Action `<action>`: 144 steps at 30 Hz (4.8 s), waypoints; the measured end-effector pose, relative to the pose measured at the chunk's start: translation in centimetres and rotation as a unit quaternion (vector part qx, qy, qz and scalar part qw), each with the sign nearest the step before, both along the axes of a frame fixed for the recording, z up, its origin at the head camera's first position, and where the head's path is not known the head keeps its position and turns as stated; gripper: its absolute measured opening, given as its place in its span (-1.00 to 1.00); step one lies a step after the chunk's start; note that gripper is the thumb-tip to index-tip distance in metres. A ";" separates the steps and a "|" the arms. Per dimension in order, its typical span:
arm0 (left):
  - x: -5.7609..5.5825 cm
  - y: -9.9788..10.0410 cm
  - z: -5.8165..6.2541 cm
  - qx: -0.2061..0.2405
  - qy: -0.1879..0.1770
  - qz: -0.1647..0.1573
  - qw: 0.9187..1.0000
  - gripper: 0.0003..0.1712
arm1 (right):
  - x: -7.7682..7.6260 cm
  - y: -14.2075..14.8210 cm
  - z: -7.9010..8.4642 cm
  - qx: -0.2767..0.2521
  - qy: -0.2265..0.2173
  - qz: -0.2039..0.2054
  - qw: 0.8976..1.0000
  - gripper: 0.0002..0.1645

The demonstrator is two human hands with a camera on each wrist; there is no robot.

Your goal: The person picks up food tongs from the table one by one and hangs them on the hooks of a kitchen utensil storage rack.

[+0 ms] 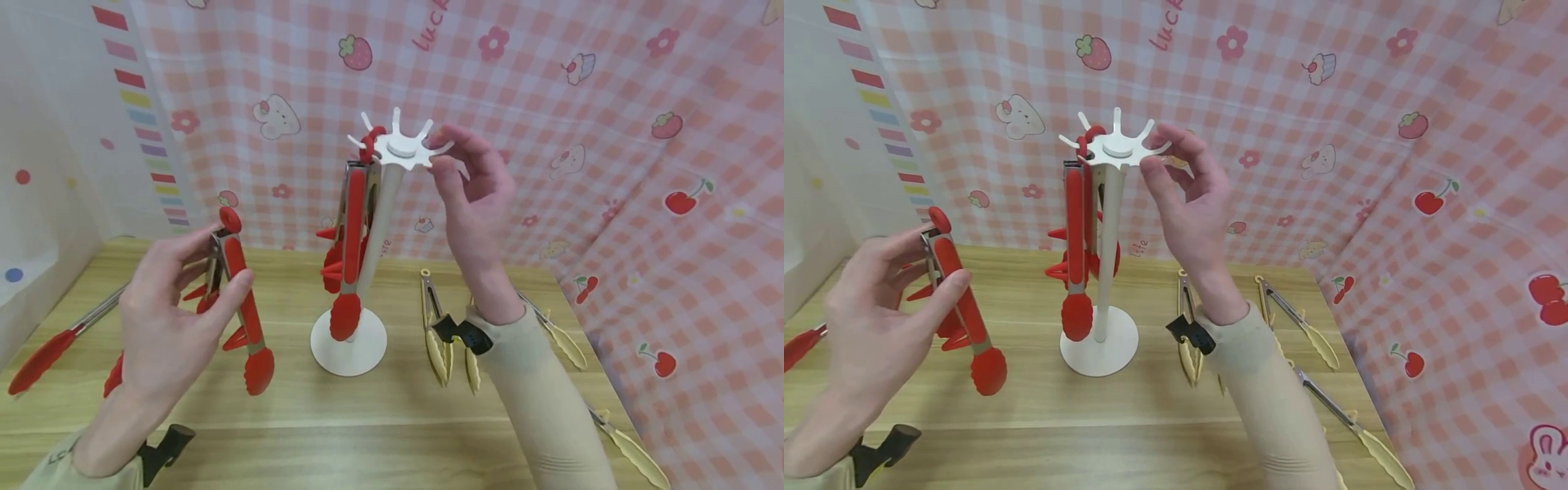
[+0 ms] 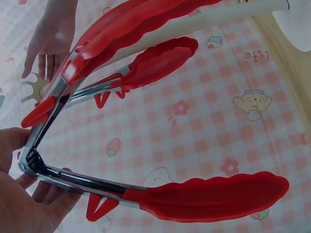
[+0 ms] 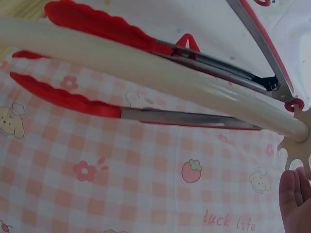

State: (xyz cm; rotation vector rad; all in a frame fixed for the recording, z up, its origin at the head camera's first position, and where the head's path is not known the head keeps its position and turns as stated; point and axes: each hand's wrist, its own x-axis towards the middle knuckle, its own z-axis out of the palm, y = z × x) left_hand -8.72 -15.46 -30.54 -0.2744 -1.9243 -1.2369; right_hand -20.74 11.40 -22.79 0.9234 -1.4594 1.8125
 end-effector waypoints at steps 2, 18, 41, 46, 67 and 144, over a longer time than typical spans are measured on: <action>0.1 0.1 0.1 -0.002 -0.003 -0.002 1.000 -0.28 | -0.2 0.1 0.2 0.001 0.015 0.003 1.000 -0.25; 1.0 0.6 0.6 -0.025 -0.012 -0.018 0.999 -0.29 | -0.4 0.7 0.0 0.096 0.085 -0.080 0.989 -0.82; 1.5 3.0 1.4 -0.017 -0.020 -0.054 0.998 -0.28 | -0.3 -0.1 0.1 0.063 0.111 -0.076 0.989 -0.90; 1.5 3.7 1.8 -0.035 -0.031 -0.058 0.997 -0.28 | -0.3 -0.1 0.1 0.065 0.111 -0.079 0.989 -0.89; 1.3 5.9 2.6 -0.020 -0.048 -0.096 0.994 -0.35 | -0.2 -0.4 0.1 0.049 0.119 -0.081 0.988 -0.90; -1.6 10.3 6.9 0.041 -0.080 -0.120 0.989 -0.43 | -0.4 -0.2 -0.1 0.060 0.122 -0.086 0.987 -0.88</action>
